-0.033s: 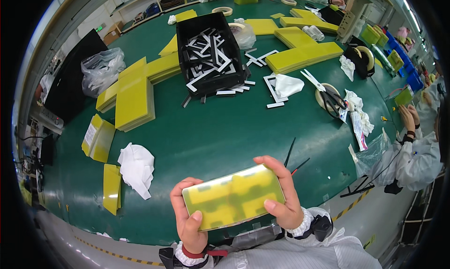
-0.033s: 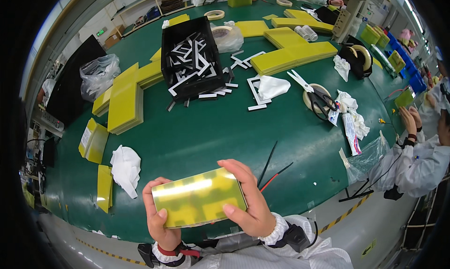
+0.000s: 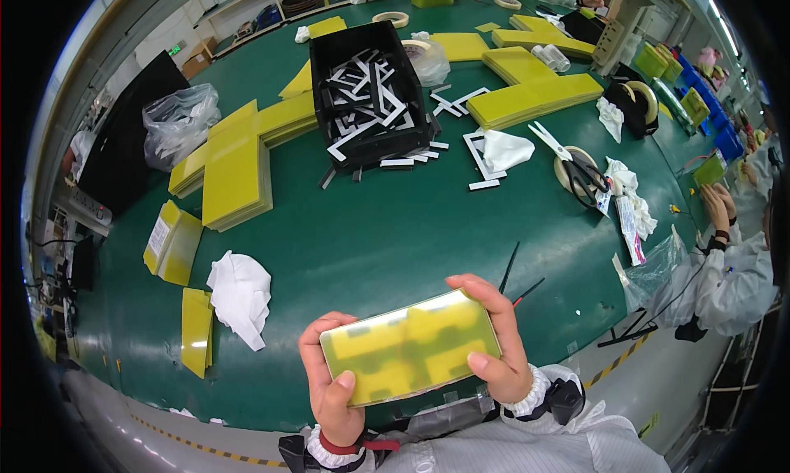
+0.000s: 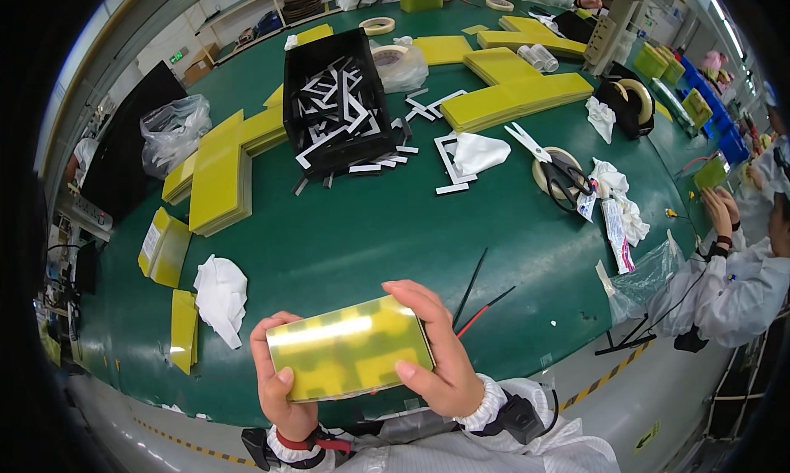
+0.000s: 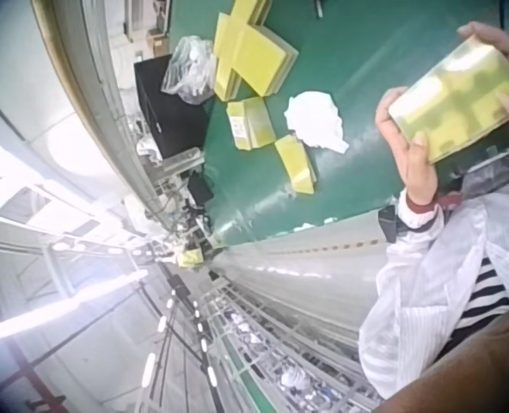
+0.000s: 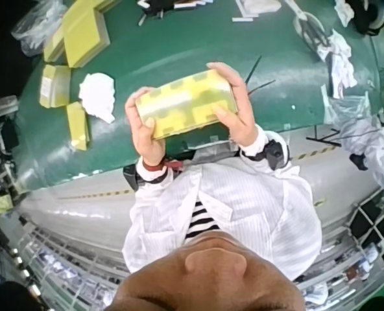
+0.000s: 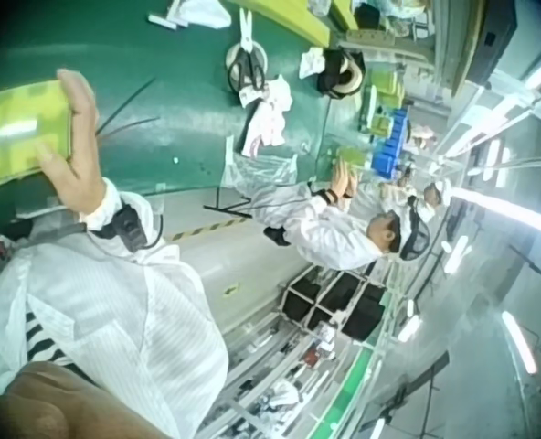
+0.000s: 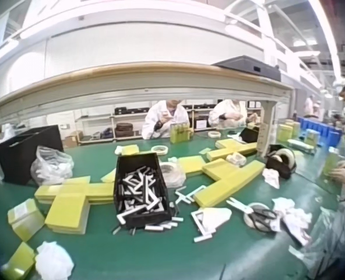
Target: Applying glue and yellow insulation panels to a battery pack assembly.
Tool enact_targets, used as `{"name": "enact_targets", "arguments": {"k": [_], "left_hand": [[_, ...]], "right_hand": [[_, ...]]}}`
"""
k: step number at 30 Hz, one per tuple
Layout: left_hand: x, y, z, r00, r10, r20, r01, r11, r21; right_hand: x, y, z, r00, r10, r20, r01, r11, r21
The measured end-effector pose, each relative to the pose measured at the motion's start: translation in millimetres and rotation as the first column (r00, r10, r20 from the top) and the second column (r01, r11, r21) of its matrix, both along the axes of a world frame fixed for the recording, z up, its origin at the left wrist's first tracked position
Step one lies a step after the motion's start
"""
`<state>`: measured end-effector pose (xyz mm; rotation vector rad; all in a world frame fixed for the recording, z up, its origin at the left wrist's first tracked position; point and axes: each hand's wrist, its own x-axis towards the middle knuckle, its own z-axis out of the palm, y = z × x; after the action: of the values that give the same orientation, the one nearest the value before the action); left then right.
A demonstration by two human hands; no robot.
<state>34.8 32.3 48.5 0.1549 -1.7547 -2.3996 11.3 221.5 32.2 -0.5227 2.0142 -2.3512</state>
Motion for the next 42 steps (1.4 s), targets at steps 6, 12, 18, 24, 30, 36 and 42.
{"name": "enact_targets", "arguments": {"k": [6, 12, 18, 24, 30, 36, 42], "left_hand": [[-1, -2, 0, 0.999, 0.000, 0.035, 0.000, 1.000, 0.011], [-1, -1, 4, 0.999, 0.005, 0.047, -0.006, 1.000, 0.010], [-1, -5, 0, 0.999, -0.030, 0.015, 0.030, 1.000, 0.000], [1, -15, -6, 0.989, -0.143, -0.037, 0.144, 0.989, 0.032], [-4, -14, 2, 0.984, -0.175, 0.033, 0.172, 0.982, 0.084], [1, -10, 11, 0.983, -0.087, 0.160, 0.059, 0.983, 0.172], [-2, -20, 2, 0.964, -0.254, 0.083, 0.250, 0.967, 0.057]], "right_hand": [[-1, -1, 6, 0.989, 0.050, 0.137, -0.012, 0.965, -0.261], [-4, -1, 11, 0.984, 0.016, 0.179, 0.017, 0.983, -0.182], [-1, -1, 13, 0.953, 0.057, 0.296, 0.015, 0.972, -0.234], [0, -2, 17, 0.932, 0.050, 0.360, 0.044, 0.968, -0.249], [-3, 1, 13, 0.935, 0.036, 0.353, 0.056, 0.968, -0.245], [-2, 0, 16, 0.932, 0.034, 0.362, 0.040, 0.980, -0.194], [-4, -2, 11, 0.947, -0.024, 0.321, 0.067, 0.990, -0.124]]}}
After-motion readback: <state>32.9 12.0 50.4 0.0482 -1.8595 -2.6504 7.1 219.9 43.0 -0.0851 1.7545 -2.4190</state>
